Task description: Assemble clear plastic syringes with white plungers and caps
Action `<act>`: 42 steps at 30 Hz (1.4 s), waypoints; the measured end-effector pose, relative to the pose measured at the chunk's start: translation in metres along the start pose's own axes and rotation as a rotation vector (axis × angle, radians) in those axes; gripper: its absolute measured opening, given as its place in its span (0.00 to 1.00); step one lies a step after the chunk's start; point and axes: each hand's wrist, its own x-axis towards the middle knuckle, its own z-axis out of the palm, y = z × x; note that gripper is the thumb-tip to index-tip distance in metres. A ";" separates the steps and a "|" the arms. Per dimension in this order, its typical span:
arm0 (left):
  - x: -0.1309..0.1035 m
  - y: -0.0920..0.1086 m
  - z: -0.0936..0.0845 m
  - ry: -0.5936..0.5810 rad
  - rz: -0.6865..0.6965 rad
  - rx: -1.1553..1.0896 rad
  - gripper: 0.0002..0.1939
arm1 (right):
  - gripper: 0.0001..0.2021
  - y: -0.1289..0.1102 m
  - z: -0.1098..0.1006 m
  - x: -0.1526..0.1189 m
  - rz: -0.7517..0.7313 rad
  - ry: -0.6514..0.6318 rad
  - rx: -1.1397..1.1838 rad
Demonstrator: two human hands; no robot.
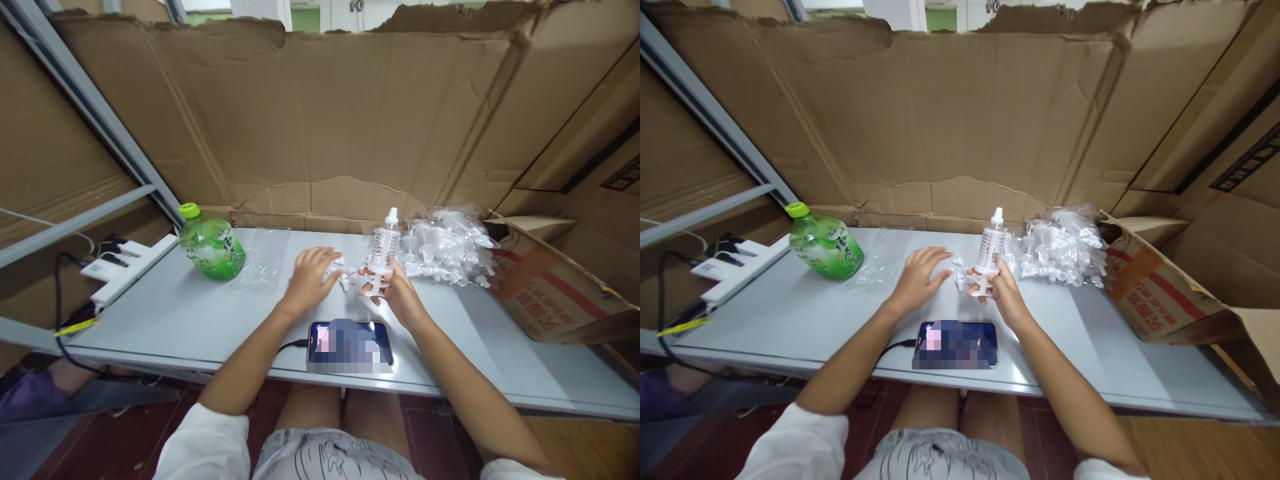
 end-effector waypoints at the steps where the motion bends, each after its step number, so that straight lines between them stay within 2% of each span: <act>1: 0.001 -0.009 -0.006 0.008 -0.070 0.076 0.17 | 0.18 -0.002 -0.003 0.000 -0.006 0.027 -0.036; 5: 0.002 -0.043 -0.025 -0.108 -0.304 0.313 0.15 | 0.19 -0.006 -0.012 0.000 -0.047 0.130 -0.168; 9: -0.001 -0.064 -0.038 -0.187 -0.512 0.431 0.19 | 0.18 -0.006 -0.016 -0.001 -0.027 0.163 -0.227; 11: -0.003 -0.073 -0.042 -0.243 -0.635 0.438 0.22 | 0.18 -0.006 -0.017 -0.001 -0.024 0.173 -0.237; 13: -0.005 -0.082 -0.044 -0.326 -0.683 0.367 0.25 | 0.19 -0.006 -0.016 -0.002 -0.031 0.179 -0.245; 15: -0.006 -0.089 -0.041 -0.382 -0.666 0.275 0.26 | 0.21 -0.007 -0.016 -0.002 -0.031 0.177 -0.251; 19: -0.005 -0.093 -0.029 -0.404 -0.554 0.054 0.26 | 0.22 -0.011 -0.013 -0.003 -0.013 0.164 -0.271; 21: -0.003 -0.091 -0.025 -0.381 -0.449 -0.114 0.26 | 0.24 -0.013 -0.012 -0.004 -0.012 0.167 -0.293; 23: -0.002 -0.091 -0.023 -0.293 -0.345 -0.215 0.24 | 0.25 -0.012 -0.012 -0.003 -0.017 0.180 -0.294; 25: -0.002 -0.092 -0.023 -0.229 -0.307 -0.174 0.21 | 0.26 -0.011 -0.013 -0.001 -0.019 0.185 -0.278; 26: -0.002 -0.094 -0.024 -0.242 -0.317 -0.124 0.19 | 0.26 -0.010 -0.014 0.000 -0.020 0.183 -0.273; 28: -0.003 -0.096 -0.027 -0.355 -0.349 -0.056 0.15 | 0.27 -0.008 -0.015 0.002 -0.021 0.169 -0.283; 31: -0.005 -0.089 -0.032 -0.495 -0.317 -0.043 0.17 | 0.29 -0.007 -0.016 0.002 -0.006 0.147 -0.338; 34: -0.009 -0.071 -0.040 -0.488 -0.289 0.070 0.14 | 0.30 -0.009 -0.015 -0.001 0.002 0.125 -0.453; 37: -0.019 -0.056 -0.045 -0.513 -0.321 0.191 0.09 | 0.28 -0.010 -0.013 -0.004 -0.035 0.078 -0.615; 40: -0.035 -0.054 -0.044 -0.541 -0.315 0.161 0.08 | 0.26 -0.009 -0.011 -0.007 -0.074 0.008 -0.746; 42: -0.047 -0.058 -0.041 -0.504 -0.299 0.114 0.09 | 0.26 -0.006 -0.009 -0.009 -0.078 -0.062 -0.812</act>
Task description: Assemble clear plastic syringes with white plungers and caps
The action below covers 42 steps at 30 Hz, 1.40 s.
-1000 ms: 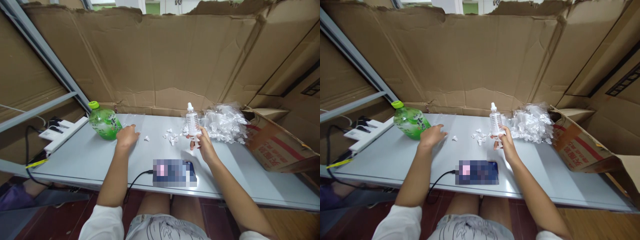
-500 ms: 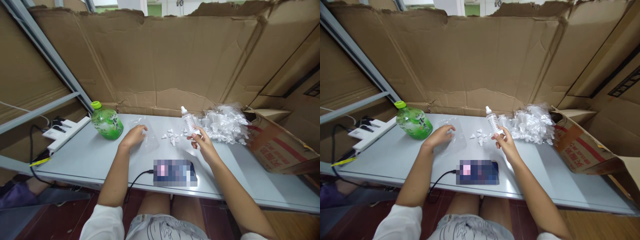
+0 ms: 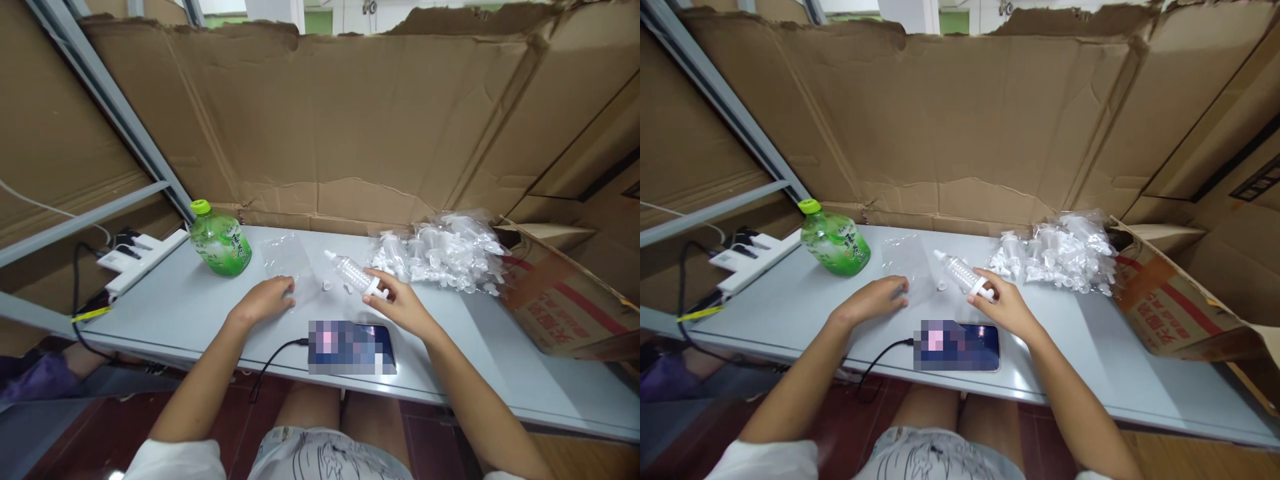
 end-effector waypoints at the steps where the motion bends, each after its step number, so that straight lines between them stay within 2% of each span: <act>1: -0.003 -0.002 0.004 0.028 0.005 -0.014 0.09 | 0.27 0.000 0.002 -0.001 -0.018 -0.033 -0.033; 5: -0.011 -0.003 0.015 0.132 -0.011 0.024 0.08 | 0.26 -0.007 0.011 -0.004 -0.101 -0.135 -0.187; 9: -0.015 0.006 0.021 0.212 -0.047 0.158 0.10 | 0.25 -0.021 0.020 -0.009 -0.105 -0.244 -0.282; 14: -0.015 0.020 0.026 0.391 -0.039 0.248 0.10 | 0.25 -0.031 0.028 -0.010 -0.126 -0.292 -0.500; 19: -0.015 0.037 0.026 0.549 0.016 0.265 0.10 | 0.25 -0.040 0.032 -0.004 -0.171 -0.251 -0.643; 24: -0.015 0.056 0.017 0.657 0.053 0.297 0.11 | 0.25 -0.053 0.036 0.001 -0.178 -0.193 -0.704; 28: -0.013 0.068 0.008 0.707 0.097 0.260 0.10 | 0.21 -0.064 0.039 0.005 -0.173 -0.120 -0.838; 31: -0.012 0.076 0.002 0.708 0.153 0.129 0.08 | 0.19 -0.069 0.040 0.010 -0.150 -0.076 -0.879; 34: -0.011 0.083 -0.008 0.667 0.165 -0.053 0.06 | 0.20 -0.070 0.038 0.015 -0.128 -0.027 -0.809; 36: -0.009 0.085 -0.016 0.618 0.114 -0.152 0.05 | 0.22 -0.069 0.035 0.018 -0.153 0.015 -0.682; 39: -0.006 0.083 -0.028 0.534 0.016 -0.243 0.05 | 0.27 -0.069 0.028 0.023 -0.216 0.020 -0.381; 42: -0.003 0.076 -0.035 0.503 -0.008 -0.316 0.05 | 0.26 -0.073 0.020 0.029 -0.240 -0.066 -0.035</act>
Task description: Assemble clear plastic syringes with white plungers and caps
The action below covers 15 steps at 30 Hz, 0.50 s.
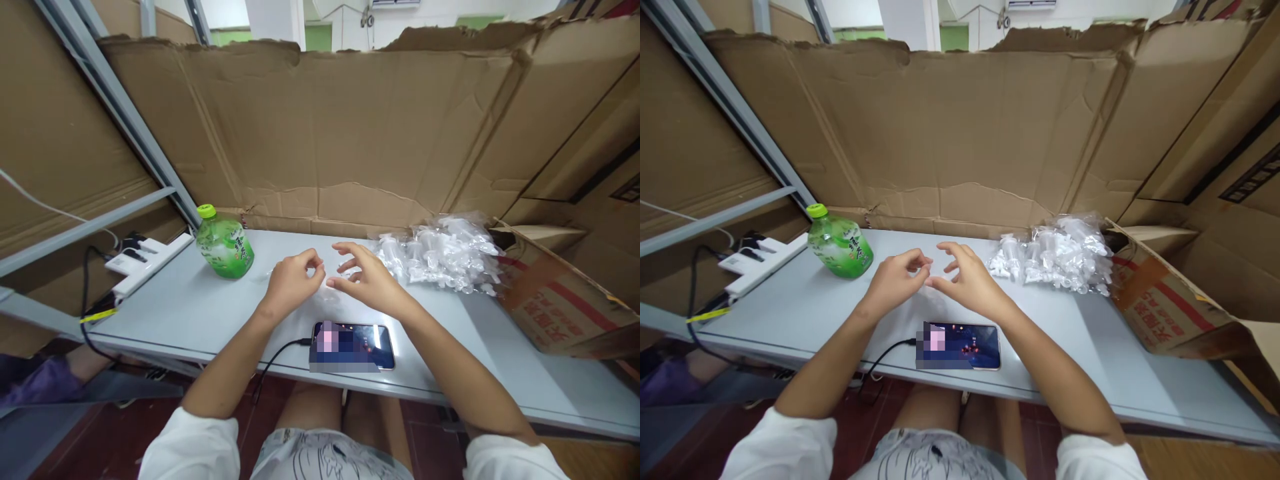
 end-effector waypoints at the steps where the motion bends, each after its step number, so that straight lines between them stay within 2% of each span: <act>1: 0.002 -0.002 -0.002 0.002 -0.001 -0.024 0.05 | 0.25 -0.001 -0.002 0.002 -0.008 -0.023 0.107; 4: 0.005 -0.005 -0.007 0.000 0.011 -0.072 0.06 | 0.20 -0.002 -0.004 0.009 -0.032 -0.090 0.328; 6: 0.006 -0.005 -0.010 -0.011 0.018 -0.080 0.07 | 0.18 0.000 -0.002 0.011 -0.063 -0.093 0.357; 11: 0.006 -0.004 -0.015 0.069 0.007 -0.101 0.07 | 0.15 0.005 0.001 0.006 -0.147 0.021 0.101; 15: 0.010 -0.004 -0.025 0.205 0.001 -0.156 0.06 | 0.21 0.003 -0.006 -0.006 -0.031 0.068 0.054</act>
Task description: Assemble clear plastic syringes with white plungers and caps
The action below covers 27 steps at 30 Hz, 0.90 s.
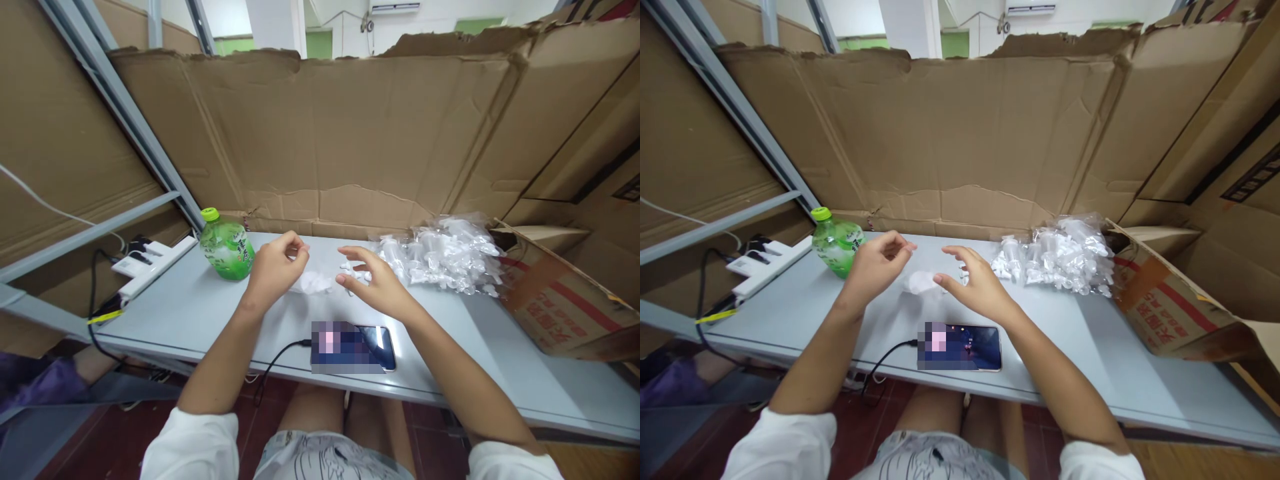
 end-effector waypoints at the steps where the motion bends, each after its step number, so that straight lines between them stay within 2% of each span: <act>1: 0.003 0.001 -0.004 0.034 -0.002 -0.016 0.06 | 0.24 0.000 -0.002 -0.003 0.045 -0.009 0.033; 4: 0.018 0.006 -0.019 0.111 -0.031 -0.114 0.04 | 0.30 0.002 -0.005 -0.011 0.144 -0.103 0.194; 6: 0.029 0.013 -0.028 0.116 -0.041 -0.209 0.02 | 0.36 0.005 -0.002 -0.015 0.157 -0.163 0.265; 9: 0.040 0.028 -0.035 0.012 0.012 -0.313 0.03 | 0.45 0.011 0.009 -0.017 0.092 -0.148 0.235; 12: 0.041 0.045 -0.035 -0.092 0.080 -0.391 0.04 | 0.50 0.017 0.020 -0.012 0.006 -0.118 0.204; 17: 0.034 0.069 -0.033 -0.222 0.127 -0.471 0.04 | 0.52 0.025 0.029 -0.004 -0.048 -0.082 0.316; 20: 0.033 0.076 -0.032 -0.290 0.151 -0.535 0.06 | 0.47 0.027 0.025 -0.005 -0.009 -0.058 0.407; 23: 0.039 0.068 -0.026 -0.257 0.151 -0.625 0.11 | 0.39 0.031 0.005 -0.006 0.005 0.052 0.413; 25: 0.045 0.051 -0.015 -0.190 0.144 -0.644 0.14 | 0.34 0.036 -0.015 -0.006 0.012 0.135 0.396; 27: 0.048 0.027 0.002 -0.190 0.145 -0.544 0.14 | 0.31 0.041 -0.038 -0.007 0.011 0.200 0.343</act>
